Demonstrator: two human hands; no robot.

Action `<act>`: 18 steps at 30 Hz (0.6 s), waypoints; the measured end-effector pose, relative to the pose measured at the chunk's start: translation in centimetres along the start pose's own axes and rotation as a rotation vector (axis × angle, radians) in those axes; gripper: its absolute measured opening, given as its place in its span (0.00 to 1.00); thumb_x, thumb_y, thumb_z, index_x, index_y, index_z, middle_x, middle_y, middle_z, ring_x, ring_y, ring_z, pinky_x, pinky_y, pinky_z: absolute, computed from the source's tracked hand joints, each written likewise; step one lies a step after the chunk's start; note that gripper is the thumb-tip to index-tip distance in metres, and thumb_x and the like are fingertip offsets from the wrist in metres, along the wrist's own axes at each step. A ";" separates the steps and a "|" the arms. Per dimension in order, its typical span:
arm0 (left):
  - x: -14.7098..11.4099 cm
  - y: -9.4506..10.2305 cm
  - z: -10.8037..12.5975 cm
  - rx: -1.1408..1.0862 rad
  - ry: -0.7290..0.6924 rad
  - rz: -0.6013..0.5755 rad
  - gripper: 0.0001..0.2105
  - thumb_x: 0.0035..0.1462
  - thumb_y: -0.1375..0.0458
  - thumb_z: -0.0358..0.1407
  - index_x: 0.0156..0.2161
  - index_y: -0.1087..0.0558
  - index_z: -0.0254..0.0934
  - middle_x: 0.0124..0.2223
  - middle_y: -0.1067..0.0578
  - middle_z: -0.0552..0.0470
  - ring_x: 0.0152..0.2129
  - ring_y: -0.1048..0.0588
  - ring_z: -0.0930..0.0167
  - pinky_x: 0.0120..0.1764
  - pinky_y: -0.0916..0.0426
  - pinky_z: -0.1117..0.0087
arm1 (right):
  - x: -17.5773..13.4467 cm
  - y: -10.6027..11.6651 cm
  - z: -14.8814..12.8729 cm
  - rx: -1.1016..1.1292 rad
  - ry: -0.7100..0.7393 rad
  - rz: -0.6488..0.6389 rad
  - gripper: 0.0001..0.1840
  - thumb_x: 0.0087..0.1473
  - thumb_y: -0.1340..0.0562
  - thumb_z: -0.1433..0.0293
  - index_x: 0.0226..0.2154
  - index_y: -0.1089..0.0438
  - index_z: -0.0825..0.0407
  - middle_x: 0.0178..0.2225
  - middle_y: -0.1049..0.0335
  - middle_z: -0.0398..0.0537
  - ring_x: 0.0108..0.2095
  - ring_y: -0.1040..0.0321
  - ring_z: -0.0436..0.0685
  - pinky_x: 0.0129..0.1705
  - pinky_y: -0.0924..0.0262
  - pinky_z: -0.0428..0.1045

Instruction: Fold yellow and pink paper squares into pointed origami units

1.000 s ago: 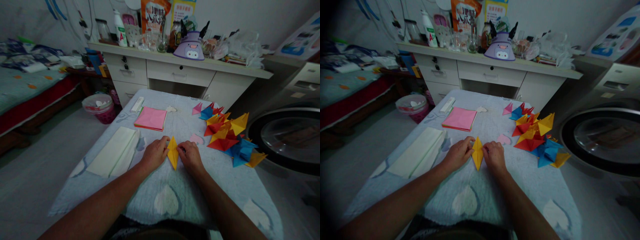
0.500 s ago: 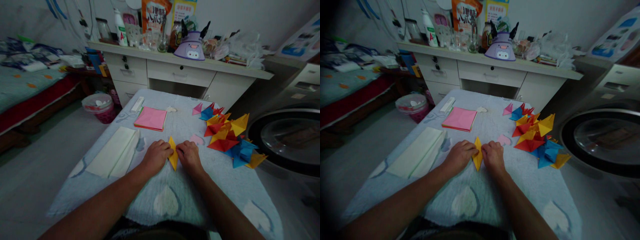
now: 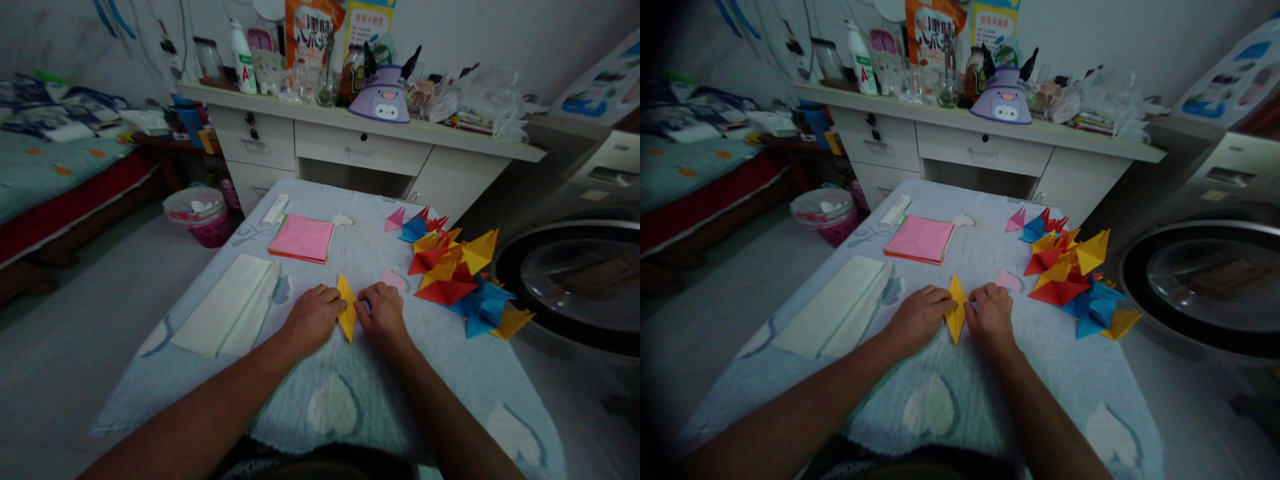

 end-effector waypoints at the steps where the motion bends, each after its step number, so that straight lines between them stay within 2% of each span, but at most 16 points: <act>1: 0.0 0.0 0.0 -0.014 0.006 0.004 0.09 0.60 0.45 0.29 0.44 0.25 0.38 0.42 0.25 0.49 0.40 0.31 0.65 0.45 0.33 0.64 | 0.0 -0.1 -0.1 -0.005 -0.005 -0.005 0.07 0.55 0.39 0.67 0.36 0.27 0.51 0.38 0.33 0.51 0.41 0.42 0.62 0.42 0.51 0.54; 10: 0.1 0.9 0.1 -0.085 0.070 0.025 0.10 0.62 0.48 0.30 0.42 0.24 0.36 0.39 0.27 0.47 0.38 0.31 0.66 0.43 0.33 0.64 | 0.2 -0.6 -0.1 0.053 -0.059 -0.045 0.06 0.51 0.38 0.70 0.35 0.30 0.51 0.38 0.34 0.51 0.41 0.42 0.62 0.42 0.51 0.54; 18: 0.1 0.9 -0.1 -0.129 0.085 0.058 0.11 0.63 0.49 0.31 0.42 0.24 0.36 0.38 0.27 0.47 0.37 0.30 0.67 0.43 0.33 0.64 | 0.0 -0.4 -0.5 0.100 -0.048 0.001 0.04 0.50 0.39 0.73 0.32 0.31 0.51 0.38 0.32 0.50 0.41 0.41 0.61 0.41 0.51 0.53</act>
Point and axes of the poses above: each hand's wrist, its own x-axis towards the middle knuckle, its own y-axis out of the back of the hand, z = x × y, the point moved 8 cm from there along x, towards the middle knuckle
